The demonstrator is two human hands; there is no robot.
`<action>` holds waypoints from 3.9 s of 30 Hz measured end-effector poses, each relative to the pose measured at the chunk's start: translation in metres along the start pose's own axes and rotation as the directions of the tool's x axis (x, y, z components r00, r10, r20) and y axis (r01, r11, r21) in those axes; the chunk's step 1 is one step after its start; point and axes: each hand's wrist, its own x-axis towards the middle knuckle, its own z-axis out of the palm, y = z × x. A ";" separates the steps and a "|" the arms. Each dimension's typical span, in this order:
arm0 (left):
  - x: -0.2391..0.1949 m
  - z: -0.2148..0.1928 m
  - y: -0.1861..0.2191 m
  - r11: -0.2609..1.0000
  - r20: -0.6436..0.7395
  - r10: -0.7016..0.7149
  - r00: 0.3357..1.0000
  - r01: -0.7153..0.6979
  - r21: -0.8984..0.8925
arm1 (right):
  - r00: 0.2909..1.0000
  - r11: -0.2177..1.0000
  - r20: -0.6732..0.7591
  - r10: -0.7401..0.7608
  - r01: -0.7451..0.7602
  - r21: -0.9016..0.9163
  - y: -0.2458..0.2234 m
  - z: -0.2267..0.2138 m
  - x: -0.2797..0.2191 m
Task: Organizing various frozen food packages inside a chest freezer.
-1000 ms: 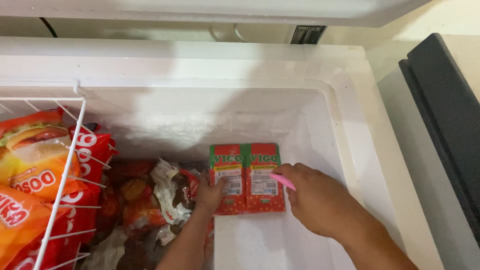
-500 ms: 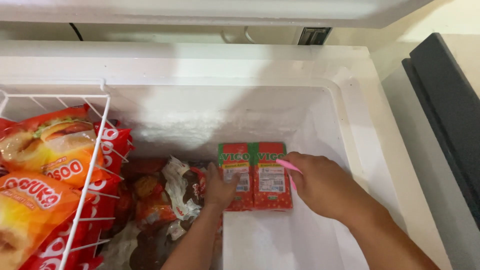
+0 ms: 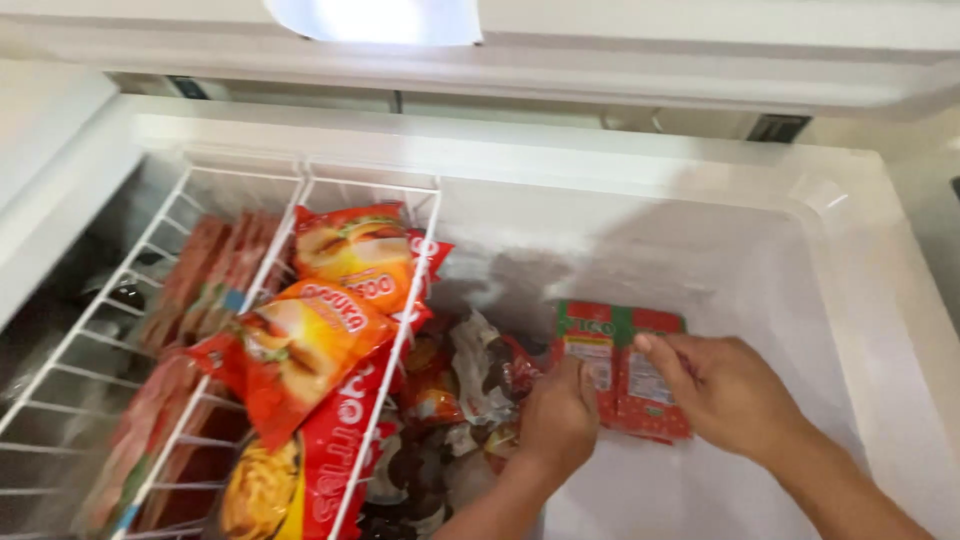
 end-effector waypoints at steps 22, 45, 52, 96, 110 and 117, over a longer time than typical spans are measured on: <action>-0.054 -0.442 -0.124 0.763 -0.266 -0.473 0.840 0.541 0.354 | 0.939 0.838 -0.005 -0.345 0.311 0.448 -0.318 0.249 -0.078; -0.053 -0.471 -0.169 0.959 -0.053 -0.273 0.961 0.276 0.072 | 0.846 0.797 -0.087 -0.526 0.526 0.297 -0.343 0.301 -0.061; -0.052 -0.476 -0.189 0.895 -0.011 -0.436 0.900 0.433 -0.104 | 0.823 0.771 -0.133 -0.553 0.566 0.293 -0.346 0.300 -0.061; -0.061 -0.463 -0.200 0.692 -0.156 -0.517 0.842 0.518 0.503 | 0.546 0.546 0.018 -0.837 0.837 0.000 -0.392 0.337 -0.057; -0.054 -0.619 -0.039 0.720 -0.623 0.042 0.781 0.409 0.560 | 0.793 0.575 -0.200 -0.576 0.567 0.590 -0.561 0.284 -0.076; -0.058 -0.694 -0.126 0.412 -0.665 0.238 0.708 0.546 0.729 | 0.512 0.532 0.150 -0.846 0.789 0.307 -0.617 0.310 -0.048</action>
